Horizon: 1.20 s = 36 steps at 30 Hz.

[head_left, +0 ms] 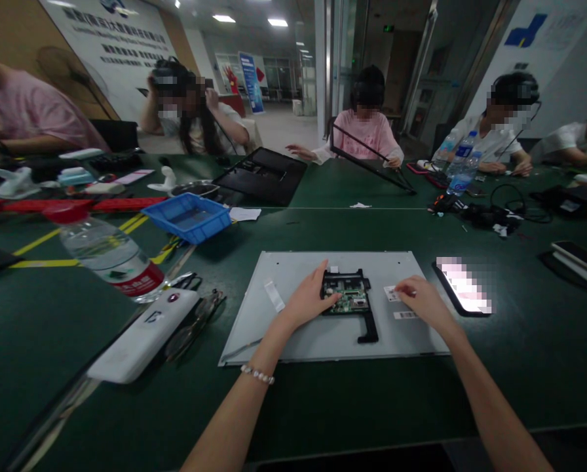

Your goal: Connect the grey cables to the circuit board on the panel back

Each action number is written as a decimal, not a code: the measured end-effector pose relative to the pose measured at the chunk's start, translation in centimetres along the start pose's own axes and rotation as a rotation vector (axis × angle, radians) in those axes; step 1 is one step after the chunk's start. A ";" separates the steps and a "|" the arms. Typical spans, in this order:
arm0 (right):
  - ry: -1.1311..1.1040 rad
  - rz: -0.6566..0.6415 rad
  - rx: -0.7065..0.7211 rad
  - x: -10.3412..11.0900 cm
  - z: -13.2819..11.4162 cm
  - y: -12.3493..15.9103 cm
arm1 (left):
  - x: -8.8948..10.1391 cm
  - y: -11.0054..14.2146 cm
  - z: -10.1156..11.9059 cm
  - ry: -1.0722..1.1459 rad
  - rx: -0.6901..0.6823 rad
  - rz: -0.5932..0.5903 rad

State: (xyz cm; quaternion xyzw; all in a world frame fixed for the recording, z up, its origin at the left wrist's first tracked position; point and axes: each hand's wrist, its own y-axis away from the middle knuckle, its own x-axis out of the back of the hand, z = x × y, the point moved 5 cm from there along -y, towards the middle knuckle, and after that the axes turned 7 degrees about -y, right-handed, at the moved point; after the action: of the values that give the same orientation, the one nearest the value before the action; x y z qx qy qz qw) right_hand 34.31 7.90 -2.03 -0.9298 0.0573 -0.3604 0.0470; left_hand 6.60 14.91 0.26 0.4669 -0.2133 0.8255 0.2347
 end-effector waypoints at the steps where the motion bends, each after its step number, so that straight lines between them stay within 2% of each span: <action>1: -0.004 0.005 0.001 0.0 0.0 0.0 | 0.0 0.0 0.1 0.001 -0.001 0.000; 6: -0.035 0.029 -0.044 0.2 0.0 0.1 | 0.4 0.1 0.4 -0.016 -0.023 0.020; 9: -0.174 0.046 -0.111 0.2 -0.1 0.2 | 1.3 0.2 1.2 -0.110 -0.066 0.070; 13: -0.450 0.014 -0.189 -0.6 -0.6 0.4 | 2.0 0.4 3.5 -0.205 -0.157 0.124; 18: -0.594 -0.107 -0.262 -2.9 -1.7 0.6 | 0.4 0.9 7.0 -0.203 -0.278 0.066; 23: -0.619 -0.122 -0.256 -4.0 -2.6 0.7 | -1.4 1.4 8.9 -0.280 -0.392 -0.006; 29: -0.628 -0.083 -0.220 -4.6 -2.4 0.6 | -1.8 1.6 9.2 -0.378 -0.434 -0.021; 33: -0.522 -0.077 -0.181 -4.9 -2.7 0.6 | -2.0 1.7 9.2 -0.408 -0.457 -0.020; 36: -0.392 -0.067 -0.101 -4.7 -3.4 0.7 | -2.0 1.7 9.3 -0.429 -0.469 -0.019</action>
State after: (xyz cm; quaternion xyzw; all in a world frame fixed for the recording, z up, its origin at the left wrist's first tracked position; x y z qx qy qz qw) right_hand 28.56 7.68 -2.76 -0.9848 0.0342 -0.1704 -0.0012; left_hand 12.75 7.83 2.66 0.5654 -0.4382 0.6342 0.2933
